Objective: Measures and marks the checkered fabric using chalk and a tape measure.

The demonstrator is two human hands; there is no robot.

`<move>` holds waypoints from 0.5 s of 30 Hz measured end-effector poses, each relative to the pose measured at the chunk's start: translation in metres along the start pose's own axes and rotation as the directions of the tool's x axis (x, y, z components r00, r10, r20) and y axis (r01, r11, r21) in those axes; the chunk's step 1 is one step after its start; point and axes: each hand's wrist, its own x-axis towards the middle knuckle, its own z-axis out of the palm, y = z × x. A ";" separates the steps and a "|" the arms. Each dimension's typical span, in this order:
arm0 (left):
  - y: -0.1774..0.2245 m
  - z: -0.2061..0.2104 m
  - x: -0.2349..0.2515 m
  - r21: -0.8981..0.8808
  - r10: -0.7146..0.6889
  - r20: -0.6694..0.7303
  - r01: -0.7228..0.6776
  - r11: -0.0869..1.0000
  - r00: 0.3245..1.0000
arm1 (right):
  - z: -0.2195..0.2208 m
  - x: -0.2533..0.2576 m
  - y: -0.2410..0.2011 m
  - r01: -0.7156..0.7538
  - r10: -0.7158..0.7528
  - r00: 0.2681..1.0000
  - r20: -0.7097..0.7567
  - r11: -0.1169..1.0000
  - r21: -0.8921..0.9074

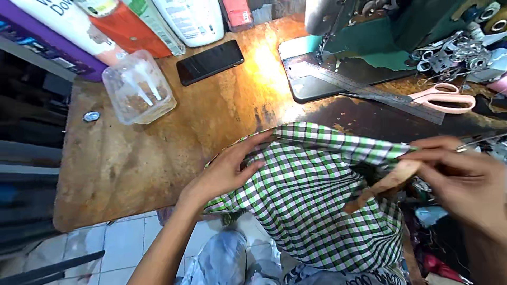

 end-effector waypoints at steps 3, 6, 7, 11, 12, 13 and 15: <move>0.007 -0.010 -0.013 -0.009 -0.071 0.050 0.072 0.997 0.996 | -0.020 0.051 -0.016 0.235 -0.234 0.972 0.026 0.958 -0.167; 0.024 -0.013 -0.007 0.050 -0.172 -0.006 0.172 0.984 0.985 | 0.001 0.123 -0.032 0.390 -0.370 0.920 0.130 0.836 -0.387; 0.030 -0.012 -0.002 0.087 -0.220 -0.038 0.222 0.971 0.975 | 0.011 0.141 -0.029 0.386 -0.336 0.922 0.191 0.813 -0.435; 0.037 0.005 0.023 0.210 -0.325 -0.204 0.366 0.907 0.923 | 0.038 0.153 -0.022 0.275 -0.121 0.948 0.295 0.779 -0.563; 0.032 0.013 0.027 0.230 -0.292 -0.247 0.348 0.909 0.924 | 0.038 0.147 -0.030 0.249 -0.121 0.958 0.260 0.800 -0.546; 0.026 0.022 0.030 0.245 -0.240 -0.287 0.313 0.918 0.928 | 0.034 0.141 -0.040 0.216 -0.116 0.968 0.221 0.834 -0.508; 0.013 0.032 0.034 0.264 -0.111 -0.325 0.203 0.943 0.939 | 0.019 0.134 -0.065 0.135 -0.045 0.972 0.230 0.909 -0.394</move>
